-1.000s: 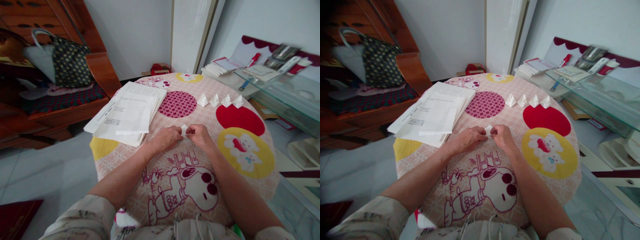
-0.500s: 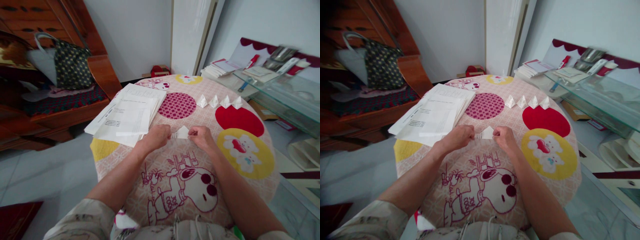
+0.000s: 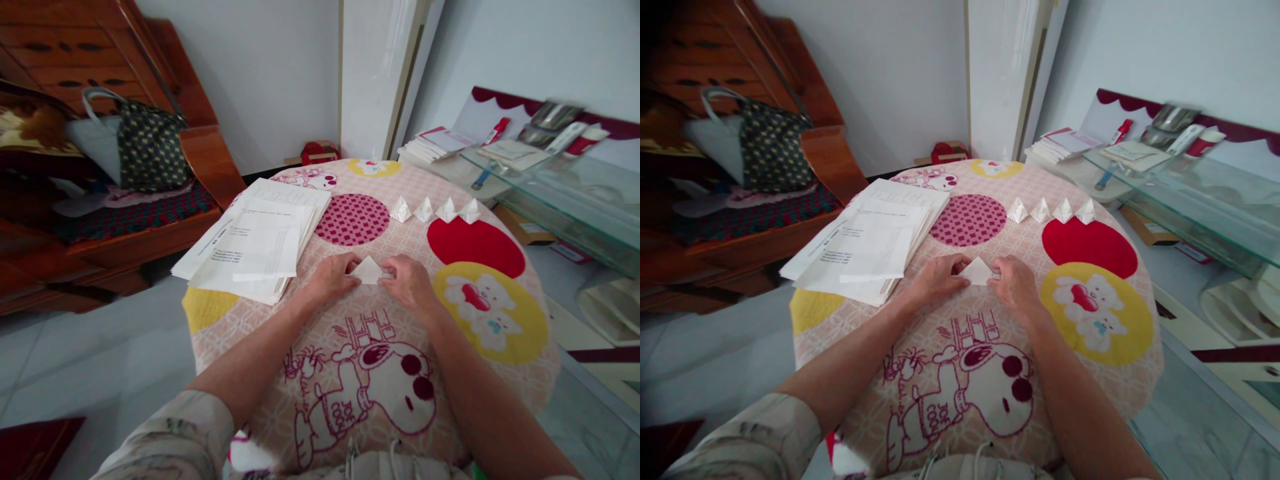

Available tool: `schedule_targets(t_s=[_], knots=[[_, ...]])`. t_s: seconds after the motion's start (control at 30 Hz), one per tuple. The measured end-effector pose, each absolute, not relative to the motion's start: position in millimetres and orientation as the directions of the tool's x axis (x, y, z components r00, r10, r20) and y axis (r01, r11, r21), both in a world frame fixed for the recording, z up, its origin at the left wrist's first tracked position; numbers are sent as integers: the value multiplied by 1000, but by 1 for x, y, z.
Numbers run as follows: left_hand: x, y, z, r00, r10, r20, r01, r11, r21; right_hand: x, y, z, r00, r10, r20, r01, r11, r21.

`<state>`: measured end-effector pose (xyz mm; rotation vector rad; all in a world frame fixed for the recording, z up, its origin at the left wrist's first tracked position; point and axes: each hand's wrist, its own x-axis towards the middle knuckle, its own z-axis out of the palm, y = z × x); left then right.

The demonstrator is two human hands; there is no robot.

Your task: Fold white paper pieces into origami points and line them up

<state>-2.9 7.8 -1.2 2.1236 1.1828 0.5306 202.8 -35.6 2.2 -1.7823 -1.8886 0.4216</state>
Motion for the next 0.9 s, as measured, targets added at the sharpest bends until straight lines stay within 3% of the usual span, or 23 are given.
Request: schedule_targets(t_s=[0.13, 0.3, 0.5, 0.73, 0.9], knots=[[-8, 10, -2, 573, 819, 23, 434, -328, 839, 213, -37, 10, -76, 994, 85, 723, 113, -681], [-11, 10, -4, 655, 755, 6, 266, -239, 934, 215, -41, 15, -140, 985, -106, 579, -6, -815], [-7, 2, 7, 625, 779, -45, 383, -256, 888, 202, -44, 12, -165, 964, -210, 483, -106, -869], [-3, -4, 15, 563, 823, -77, 481, -250, 840, 192, -45, 10, -183, 969, -165, 463, -63, -884], [-9, 0, 16, 542, 837, -81, 502, -244, 830, 197, -43, 9, -134, 969, -208, 438, -130, -889]])
